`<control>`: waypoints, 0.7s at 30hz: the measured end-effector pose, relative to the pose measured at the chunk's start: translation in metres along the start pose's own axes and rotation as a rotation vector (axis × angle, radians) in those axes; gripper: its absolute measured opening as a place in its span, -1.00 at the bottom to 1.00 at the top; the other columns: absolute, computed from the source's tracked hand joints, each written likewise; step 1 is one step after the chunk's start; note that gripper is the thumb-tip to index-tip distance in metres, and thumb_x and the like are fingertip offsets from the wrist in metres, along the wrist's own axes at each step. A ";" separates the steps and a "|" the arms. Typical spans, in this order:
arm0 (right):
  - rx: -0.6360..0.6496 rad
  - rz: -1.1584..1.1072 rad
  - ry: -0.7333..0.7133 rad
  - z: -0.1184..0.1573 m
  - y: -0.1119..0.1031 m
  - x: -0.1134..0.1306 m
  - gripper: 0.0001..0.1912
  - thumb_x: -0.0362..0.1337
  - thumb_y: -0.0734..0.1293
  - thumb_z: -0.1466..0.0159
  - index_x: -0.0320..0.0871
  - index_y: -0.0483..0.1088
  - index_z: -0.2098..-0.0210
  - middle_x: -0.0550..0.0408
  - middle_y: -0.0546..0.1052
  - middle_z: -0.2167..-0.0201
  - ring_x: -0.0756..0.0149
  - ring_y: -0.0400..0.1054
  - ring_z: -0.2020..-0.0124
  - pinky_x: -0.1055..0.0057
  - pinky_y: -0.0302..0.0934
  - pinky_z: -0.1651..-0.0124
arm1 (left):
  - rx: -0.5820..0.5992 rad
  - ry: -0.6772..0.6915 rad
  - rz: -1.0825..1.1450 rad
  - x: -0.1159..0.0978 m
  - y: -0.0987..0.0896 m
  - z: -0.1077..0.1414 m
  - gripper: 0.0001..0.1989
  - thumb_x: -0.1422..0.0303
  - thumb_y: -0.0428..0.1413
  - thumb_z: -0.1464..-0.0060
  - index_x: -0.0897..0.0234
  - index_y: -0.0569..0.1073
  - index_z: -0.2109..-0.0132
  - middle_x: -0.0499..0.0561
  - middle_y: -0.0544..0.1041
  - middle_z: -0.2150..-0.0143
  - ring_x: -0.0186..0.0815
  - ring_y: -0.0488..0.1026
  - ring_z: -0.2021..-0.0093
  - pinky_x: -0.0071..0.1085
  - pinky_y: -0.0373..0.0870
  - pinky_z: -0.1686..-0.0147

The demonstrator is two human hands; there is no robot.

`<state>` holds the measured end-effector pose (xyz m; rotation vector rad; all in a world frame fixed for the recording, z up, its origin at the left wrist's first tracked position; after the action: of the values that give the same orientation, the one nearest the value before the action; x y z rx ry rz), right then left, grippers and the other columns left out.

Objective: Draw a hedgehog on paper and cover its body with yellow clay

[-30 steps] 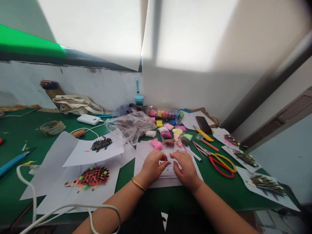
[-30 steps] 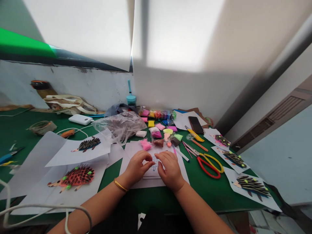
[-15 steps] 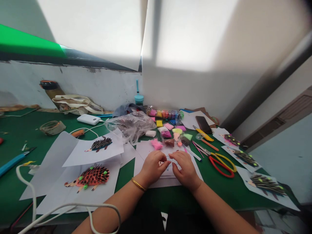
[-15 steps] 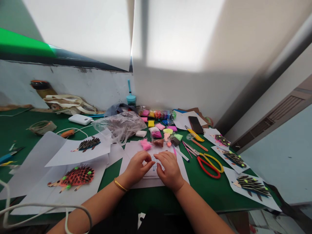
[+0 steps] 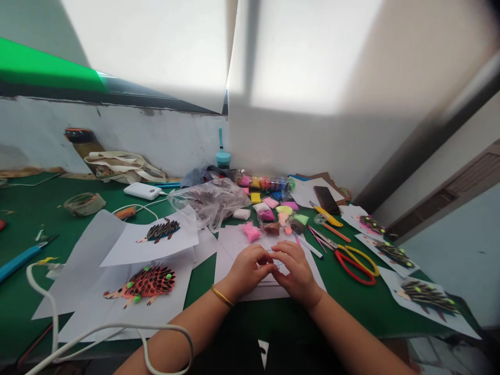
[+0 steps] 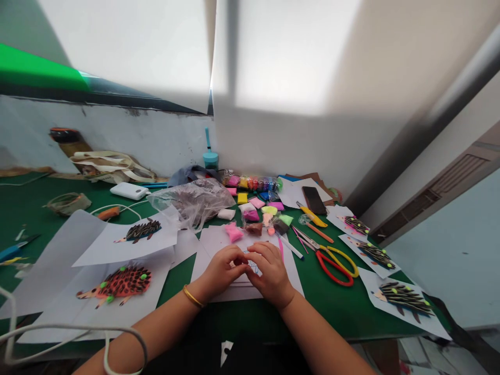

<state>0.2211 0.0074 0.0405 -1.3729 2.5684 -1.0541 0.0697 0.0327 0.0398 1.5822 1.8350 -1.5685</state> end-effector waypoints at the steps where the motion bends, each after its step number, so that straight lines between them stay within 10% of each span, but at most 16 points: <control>1: -0.004 0.002 0.004 0.000 0.000 0.000 -0.71 -0.35 0.35 -0.24 -0.05 0.40 0.04 -0.02 0.48 0.08 0.09 0.34 -0.02 -0.02 0.25 -0.09 | -0.001 -0.001 0.005 0.000 0.000 0.000 -0.93 0.40 0.18 -0.11 0.26 0.48 0.34 -0.06 0.45 0.38 -0.33 0.37 0.34 -0.42 0.29 0.29; 21: -0.009 -0.012 0.016 -0.001 -0.002 0.000 -0.58 -0.38 0.33 -0.20 -0.05 0.34 -0.05 -0.03 0.49 0.07 0.06 0.36 -0.01 -0.05 0.25 -0.10 | -0.061 -0.037 0.198 -0.002 -0.003 0.000 -0.88 0.32 0.14 -0.12 0.27 0.43 0.34 -0.04 0.47 0.36 -0.33 0.40 0.32 -0.42 0.35 0.26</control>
<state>0.2220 0.0070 0.0424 -1.3889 2.5822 -1.0608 0.0683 0.0326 0.0426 1.6400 1.6355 -1.4310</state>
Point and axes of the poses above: each hand's wrist, its own z-axis away from the middle knuckle, its own y-axis out of the palm, x = y × z, the point moved 4 cm from there along -z, towards the middle knuckle
